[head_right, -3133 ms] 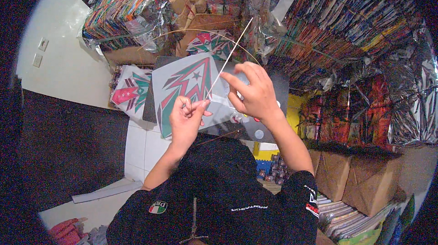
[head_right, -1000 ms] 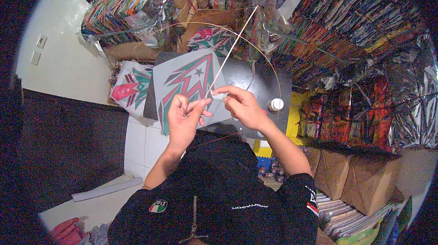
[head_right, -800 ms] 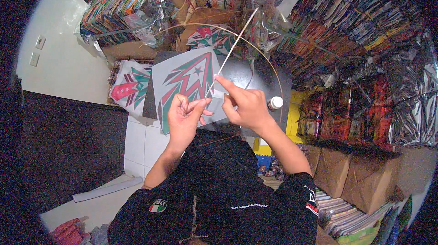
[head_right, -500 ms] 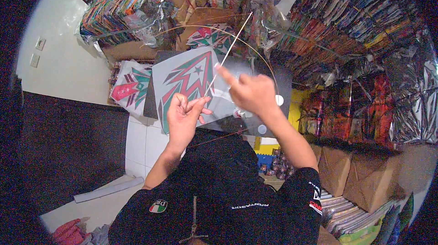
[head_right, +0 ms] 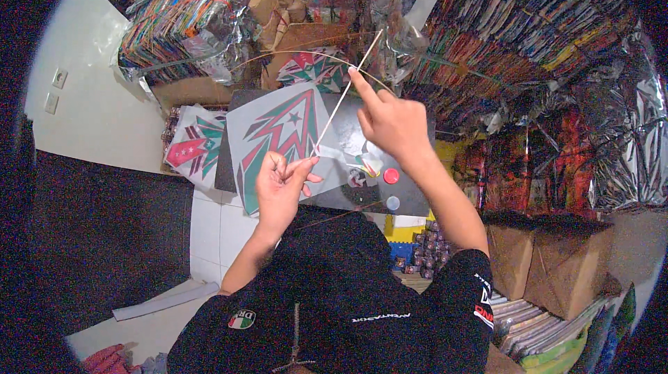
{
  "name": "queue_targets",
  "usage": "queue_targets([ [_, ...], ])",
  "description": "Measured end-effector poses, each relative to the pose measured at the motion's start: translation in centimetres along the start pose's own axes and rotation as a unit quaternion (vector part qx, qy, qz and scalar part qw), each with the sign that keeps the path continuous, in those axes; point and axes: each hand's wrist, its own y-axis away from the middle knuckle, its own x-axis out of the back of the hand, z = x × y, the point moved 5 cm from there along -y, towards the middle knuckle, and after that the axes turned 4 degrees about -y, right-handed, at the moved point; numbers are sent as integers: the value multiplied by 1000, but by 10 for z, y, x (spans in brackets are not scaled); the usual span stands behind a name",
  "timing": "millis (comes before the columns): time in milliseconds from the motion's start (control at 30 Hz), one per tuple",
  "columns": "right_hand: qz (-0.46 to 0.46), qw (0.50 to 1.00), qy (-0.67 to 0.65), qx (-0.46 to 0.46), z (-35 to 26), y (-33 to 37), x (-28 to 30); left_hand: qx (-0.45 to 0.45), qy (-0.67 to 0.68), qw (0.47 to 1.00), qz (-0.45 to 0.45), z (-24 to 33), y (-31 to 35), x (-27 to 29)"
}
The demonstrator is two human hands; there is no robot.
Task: The person assembles a kite frame by hand in a cluttered room. They place a patterned sheet on a table, then pick up a curved bamboo stick and a straight stick. The person threads the straight stick through a loop on the curved stick and adjusts the alignment of the frame components.
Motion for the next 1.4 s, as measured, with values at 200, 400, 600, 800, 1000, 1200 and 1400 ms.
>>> queue_targets([
  [200,-95,991,-63,75,-47,32,-2,1,-3,1000,4,-2,-4,0],
  [400,-14,995,-41,-90,8,-8,-3,-8,-15,1000,2,-1,-1,-2],
  [600,-41,991,-117,-39,-36,23,4,6,-6,1000,12,-6,-5,0],
  [800,105,934,-296,-169,-22,56,31,-26,17,999,33,-6,-8,9],
  [1000,66,796,-525,-293,-59,83,-6,-71,45,993,78,-16,-16,8],
  [1200,23,852,-484,-197,-112,94,-18,-17,203,971,123,-4,-38,9],
  [1400,8,901,-407,-152,-121,85,-13,-17,218,969,115,7,-47,4],
])
